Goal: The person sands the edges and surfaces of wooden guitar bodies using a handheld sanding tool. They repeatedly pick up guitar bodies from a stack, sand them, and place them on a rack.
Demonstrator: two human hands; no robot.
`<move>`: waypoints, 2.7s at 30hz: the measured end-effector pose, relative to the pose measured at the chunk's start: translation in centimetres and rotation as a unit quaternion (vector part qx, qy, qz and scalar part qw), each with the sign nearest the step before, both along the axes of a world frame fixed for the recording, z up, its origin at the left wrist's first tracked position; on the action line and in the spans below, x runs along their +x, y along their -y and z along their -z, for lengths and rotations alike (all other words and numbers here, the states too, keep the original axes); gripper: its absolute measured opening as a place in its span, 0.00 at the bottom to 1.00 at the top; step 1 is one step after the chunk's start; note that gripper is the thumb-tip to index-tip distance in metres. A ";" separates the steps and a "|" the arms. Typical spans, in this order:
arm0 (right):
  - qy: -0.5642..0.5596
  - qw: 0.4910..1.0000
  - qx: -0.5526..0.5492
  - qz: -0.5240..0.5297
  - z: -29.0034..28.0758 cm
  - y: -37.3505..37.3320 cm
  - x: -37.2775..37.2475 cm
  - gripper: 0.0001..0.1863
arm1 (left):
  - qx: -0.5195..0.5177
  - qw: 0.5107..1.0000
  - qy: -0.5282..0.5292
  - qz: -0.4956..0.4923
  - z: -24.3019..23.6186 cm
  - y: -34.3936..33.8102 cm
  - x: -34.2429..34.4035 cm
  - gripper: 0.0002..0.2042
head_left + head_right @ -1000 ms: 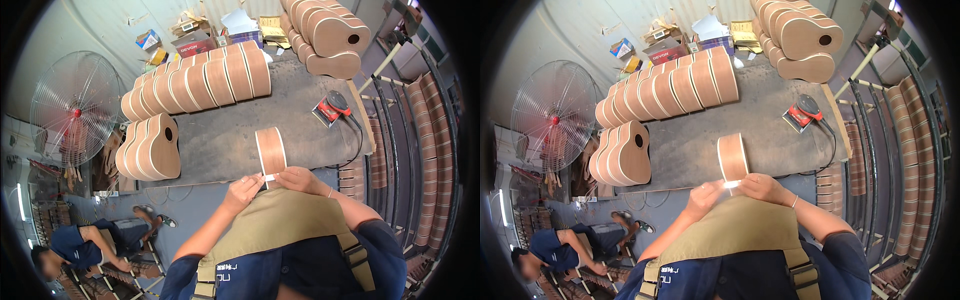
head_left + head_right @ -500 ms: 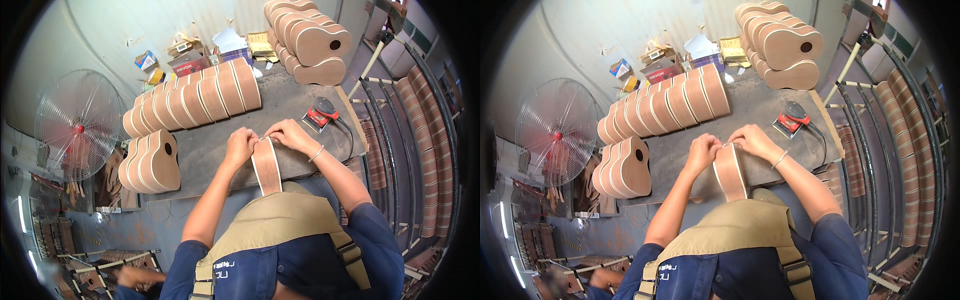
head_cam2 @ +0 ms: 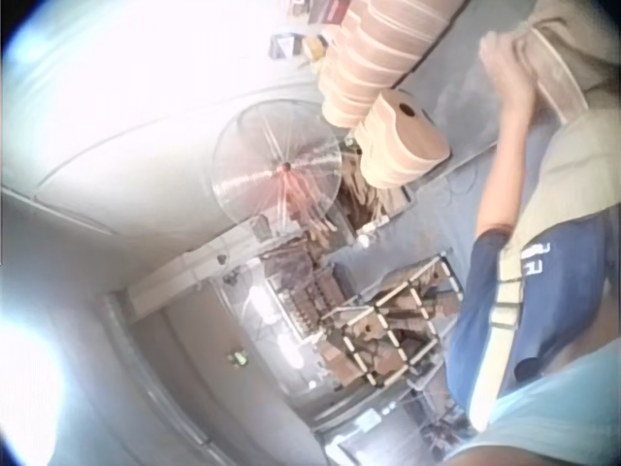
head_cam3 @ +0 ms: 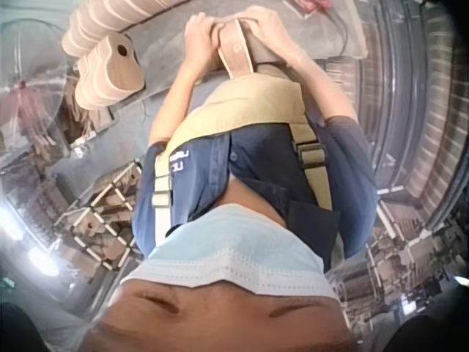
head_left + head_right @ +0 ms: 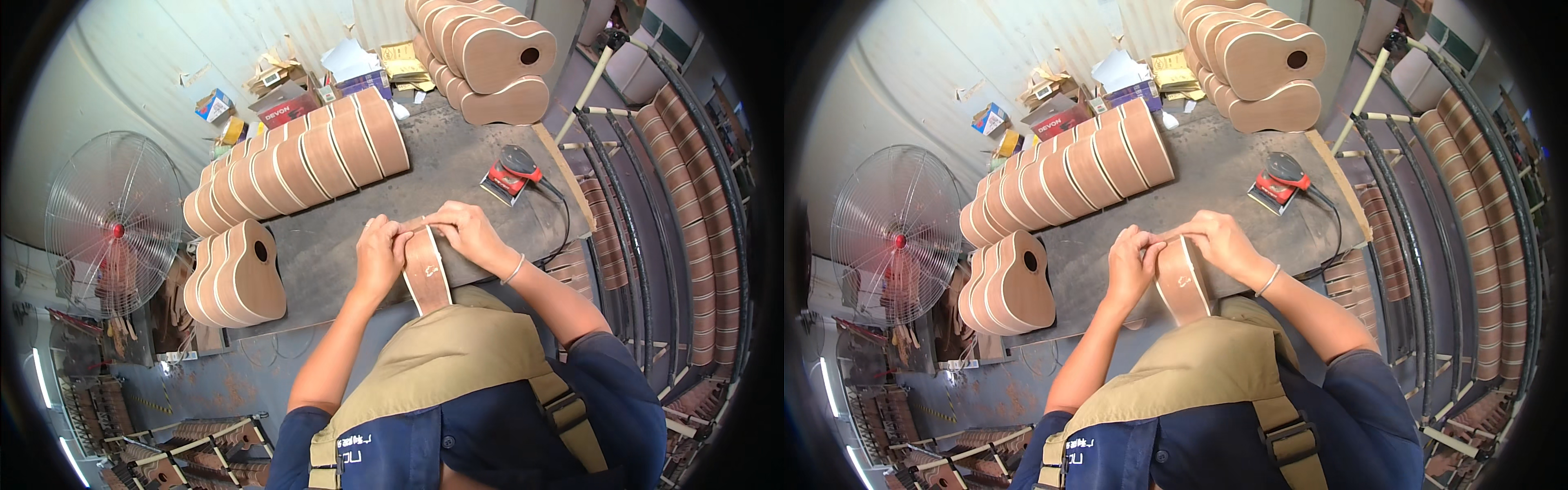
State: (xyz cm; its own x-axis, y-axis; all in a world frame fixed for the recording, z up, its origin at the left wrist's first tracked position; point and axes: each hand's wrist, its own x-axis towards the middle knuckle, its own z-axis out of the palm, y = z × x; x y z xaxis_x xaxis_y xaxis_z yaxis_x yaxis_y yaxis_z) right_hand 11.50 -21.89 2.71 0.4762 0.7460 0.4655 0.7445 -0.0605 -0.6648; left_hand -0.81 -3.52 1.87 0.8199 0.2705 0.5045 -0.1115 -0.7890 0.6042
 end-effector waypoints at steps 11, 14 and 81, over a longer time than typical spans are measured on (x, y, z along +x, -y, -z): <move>0.056 0.991 -0.030 -0.120 5.4 8.4 -5.7 0.23 | 0.250 0.947 0.013 0.199 3.6 3.5 -8.5 0.12; -0.033 0.969 -0.149 -0.193 5.2 9.7 -6.0 0.17 | 0.206 0.932 -0.110 0.277 3.4 3.3 -9.4 0.16; -0.255 0.962 -0.055 0.081 14.0 6.2 2.8 0.09 | -0.004 0.969 -0.229 -0.089 13.2 -3.3 6.8 0.34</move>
